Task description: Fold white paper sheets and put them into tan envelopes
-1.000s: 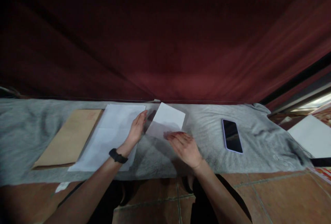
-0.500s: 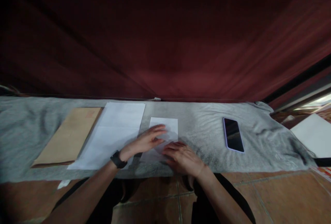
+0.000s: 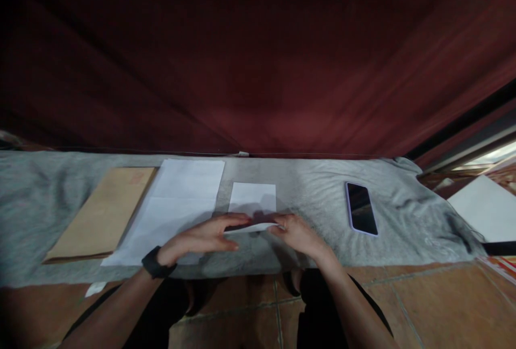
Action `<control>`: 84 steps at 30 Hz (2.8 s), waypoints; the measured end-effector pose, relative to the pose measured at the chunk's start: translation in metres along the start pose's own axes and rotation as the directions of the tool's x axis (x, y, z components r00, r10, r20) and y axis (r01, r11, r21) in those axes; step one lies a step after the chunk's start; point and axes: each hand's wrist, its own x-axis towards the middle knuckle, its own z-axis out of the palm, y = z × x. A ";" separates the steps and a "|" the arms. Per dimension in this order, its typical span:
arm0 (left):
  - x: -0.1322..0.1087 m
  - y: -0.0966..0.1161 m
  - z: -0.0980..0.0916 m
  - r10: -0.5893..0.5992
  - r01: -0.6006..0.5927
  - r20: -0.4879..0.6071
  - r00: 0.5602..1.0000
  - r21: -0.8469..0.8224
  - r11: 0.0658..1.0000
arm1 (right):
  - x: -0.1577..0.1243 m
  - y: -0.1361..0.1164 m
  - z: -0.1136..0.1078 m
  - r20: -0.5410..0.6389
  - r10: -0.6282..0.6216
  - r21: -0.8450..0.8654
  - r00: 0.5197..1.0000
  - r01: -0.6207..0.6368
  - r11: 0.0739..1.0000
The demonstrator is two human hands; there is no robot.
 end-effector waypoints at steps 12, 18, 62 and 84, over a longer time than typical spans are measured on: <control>0.018 -0.027 -0.011 -0.310 0.276 -0.419 0.854 -0.141 0.951 | 0.027 0.013 0.009 -0.130 0.254 0.032 0.958 -0.252 0.967; 0.029 -0.014 -0.009 -0.346 0.469 -0.534 0.772 0.110 0.876 | 0.036 0.000 0.012 -0.152 0.410 -0.203 0.899 -0.435 0.877; 0.052 -0.015 -0.004 -0.422 0.607 -0.615 0.666 0.119 0.786 | 0.067 -0.007 0.007 -0.315 0.489 -0.393 0.814 -0.581 0.713; 0.051 -0.007 0.009 -0.335 0.693 -0.667 0.666 0.386 0.610 | 0.071 -0.004 0.023 -0.436 0.387 -0.447 0.812 -0.569 0.690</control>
